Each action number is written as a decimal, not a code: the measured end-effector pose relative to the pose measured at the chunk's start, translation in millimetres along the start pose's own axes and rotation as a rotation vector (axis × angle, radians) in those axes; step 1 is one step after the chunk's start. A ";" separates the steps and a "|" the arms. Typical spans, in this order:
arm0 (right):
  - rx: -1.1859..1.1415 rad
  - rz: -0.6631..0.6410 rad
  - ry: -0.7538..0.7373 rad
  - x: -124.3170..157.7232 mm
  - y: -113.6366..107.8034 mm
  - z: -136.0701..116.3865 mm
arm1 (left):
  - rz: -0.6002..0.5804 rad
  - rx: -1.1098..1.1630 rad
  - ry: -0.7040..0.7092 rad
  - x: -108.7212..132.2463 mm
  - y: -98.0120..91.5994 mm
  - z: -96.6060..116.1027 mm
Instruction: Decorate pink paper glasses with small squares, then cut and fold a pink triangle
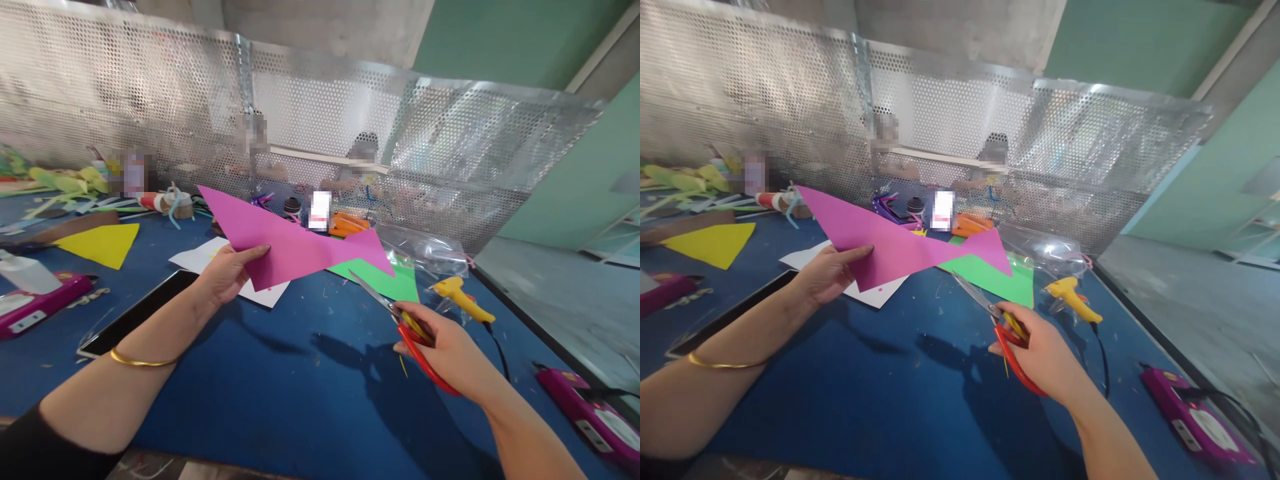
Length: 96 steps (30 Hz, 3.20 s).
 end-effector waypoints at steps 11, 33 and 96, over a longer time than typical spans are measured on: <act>0.058 0.065 0.043 1.1 -8.2 -11.1 | -0.020 -0.112 0.022 -4.4 -5.7 -3.6; 0.026 0.087 0.076 -1.9 -10.4 -2.8 | -0.025 -0.082 -0.008 -5.2 -4.9 -6.7; -0.317 0.116 -0.022 3.3 16.3 -10.5 | -0.151 0.228 -0.233 20.0 5.0 -4.4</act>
Point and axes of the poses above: each hand's wrist, its own x-axis away from the middle knuckle, its own y-axis out of the palm, z = x × y, the point moved 3 cm from there along -x, towards the middle knuckle, and after that the axes turned 3 degrees about z, right-handed, at the moved point
